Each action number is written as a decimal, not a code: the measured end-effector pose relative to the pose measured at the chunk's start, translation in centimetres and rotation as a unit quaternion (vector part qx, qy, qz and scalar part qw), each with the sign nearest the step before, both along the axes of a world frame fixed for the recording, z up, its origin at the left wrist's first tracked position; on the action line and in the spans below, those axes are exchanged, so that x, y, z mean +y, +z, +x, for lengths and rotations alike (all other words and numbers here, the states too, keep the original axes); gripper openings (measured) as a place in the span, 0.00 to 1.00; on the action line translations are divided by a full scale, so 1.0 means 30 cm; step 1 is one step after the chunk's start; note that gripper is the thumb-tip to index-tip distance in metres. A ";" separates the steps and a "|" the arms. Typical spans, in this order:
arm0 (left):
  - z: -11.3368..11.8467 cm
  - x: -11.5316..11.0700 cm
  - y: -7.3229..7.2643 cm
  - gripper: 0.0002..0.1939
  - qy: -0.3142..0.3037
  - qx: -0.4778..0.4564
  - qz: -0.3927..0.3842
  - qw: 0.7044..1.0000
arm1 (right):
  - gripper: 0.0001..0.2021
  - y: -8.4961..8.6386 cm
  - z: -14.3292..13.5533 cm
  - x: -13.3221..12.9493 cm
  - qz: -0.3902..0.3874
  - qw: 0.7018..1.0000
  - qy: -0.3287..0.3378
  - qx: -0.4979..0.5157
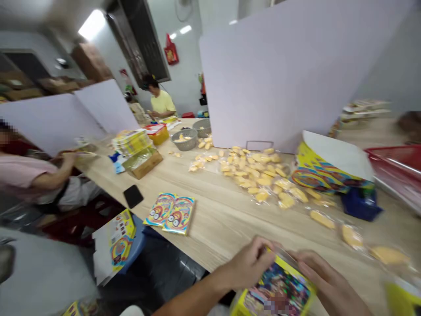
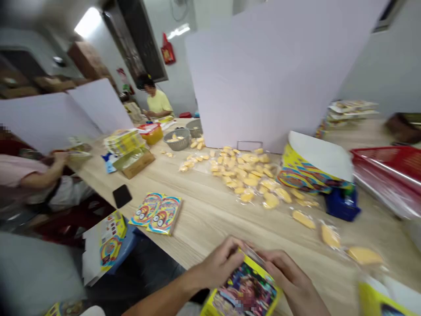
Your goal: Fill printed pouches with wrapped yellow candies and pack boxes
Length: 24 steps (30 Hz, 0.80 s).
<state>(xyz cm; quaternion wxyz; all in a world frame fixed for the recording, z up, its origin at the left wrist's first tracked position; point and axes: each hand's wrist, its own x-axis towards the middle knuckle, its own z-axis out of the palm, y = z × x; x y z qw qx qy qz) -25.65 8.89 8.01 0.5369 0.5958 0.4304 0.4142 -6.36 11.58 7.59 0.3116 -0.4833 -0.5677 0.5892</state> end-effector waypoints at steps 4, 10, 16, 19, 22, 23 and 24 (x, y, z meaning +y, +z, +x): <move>-0.009 0.004 0.002 0.15 -0.025 -0.070 -0.044 0.996 | 0.16 0.084 -0.027 -0.003 -0.014 1.000 -0.018 0.015; -0.017 0.001 0.034 0.15 -0.035 -0.005 -0.021 0.999 | 0.12 0.096 -0.016 -0.023 0.017 0.998 0.002 0.059; -0.012 0.008 0.041 0.11 0.003 -0.012 -0.009 1.000 | 0.14 0.043 0.034 -0.046 -0.051 0.993 0.011 0.102; -0.010 0.010 0.039 0.10 0.001 -0.028 0.006 1.000 | 0.10 0.021 0.031 -0.058 -0.033 0.988 -0.030 0.149; -0.009 0.007 0.033 0.09 0.027 -0.032 0.002 0.999 | 0.10 0.020 0.015 -0.078 0.015 0.987 -0.010 0.160; -0.009 0.006 0.029 0.09 0.039 -0.030 -0.006 0.999 | 0.10 0.022 0.008 -0.086 0.027 0.988 -0.014 0.154; -0.008 0.007 0.026 0.10 0.048 -0.026 -0.013 0.998 | 0.10 0.024 0.002 -0.093 0.035 0.988 -0.021 0.147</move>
